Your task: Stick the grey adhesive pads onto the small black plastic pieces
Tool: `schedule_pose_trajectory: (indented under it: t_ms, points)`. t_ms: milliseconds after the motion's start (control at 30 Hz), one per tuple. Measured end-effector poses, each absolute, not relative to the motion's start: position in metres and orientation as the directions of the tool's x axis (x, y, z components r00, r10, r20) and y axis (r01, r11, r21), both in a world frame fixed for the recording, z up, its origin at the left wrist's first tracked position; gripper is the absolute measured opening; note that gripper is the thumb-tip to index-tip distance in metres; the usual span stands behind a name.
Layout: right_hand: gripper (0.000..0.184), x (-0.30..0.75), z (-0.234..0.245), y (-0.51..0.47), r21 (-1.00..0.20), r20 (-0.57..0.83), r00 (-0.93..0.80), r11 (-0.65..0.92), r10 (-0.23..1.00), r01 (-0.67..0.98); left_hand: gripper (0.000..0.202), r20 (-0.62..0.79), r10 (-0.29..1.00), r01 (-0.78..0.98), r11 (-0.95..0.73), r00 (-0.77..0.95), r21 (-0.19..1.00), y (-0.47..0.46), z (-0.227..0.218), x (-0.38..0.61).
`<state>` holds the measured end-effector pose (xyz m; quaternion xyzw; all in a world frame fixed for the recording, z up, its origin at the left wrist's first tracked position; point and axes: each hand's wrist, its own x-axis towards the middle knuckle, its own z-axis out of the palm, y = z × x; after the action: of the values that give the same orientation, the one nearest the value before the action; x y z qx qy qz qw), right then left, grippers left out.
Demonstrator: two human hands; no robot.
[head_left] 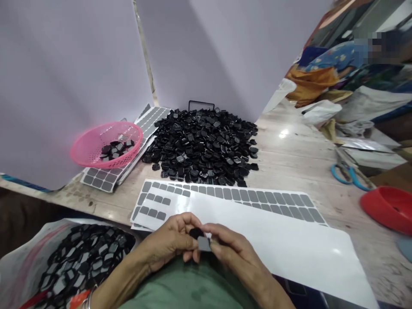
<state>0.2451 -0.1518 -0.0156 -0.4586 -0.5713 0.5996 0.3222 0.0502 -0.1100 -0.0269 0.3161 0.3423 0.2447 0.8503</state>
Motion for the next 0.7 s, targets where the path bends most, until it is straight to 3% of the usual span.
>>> schedule_pose_trajectory:
  t_ms: [200,467,700]
  points:
    - [0.032,0.238,-0.011,-0.147,-0.981,-0.189,-0.475,-0.142,0.860,0.134,0.029,-0.470,0.661,-0.097,0.633,0.585,0.768,-0.107,-0.026,0.046]
    - [0.037,0.240,-0.023,-0.151,-0.906,-0.319,-0.420,-0.404,0.850,-0.129,0.024,-0.414,0.769,-0.238,0.573,0.487,0.784,-0.109,-0.032,0.055]
    - [0.043,0.231,-0.036,-0.148,-0.879,-0.360,-0.322,-0.434,0.875,-0.198,0.039,-0.404,0.759,-0.339,0.610,0.511,0.716,-0.111,-0.029,0.059]
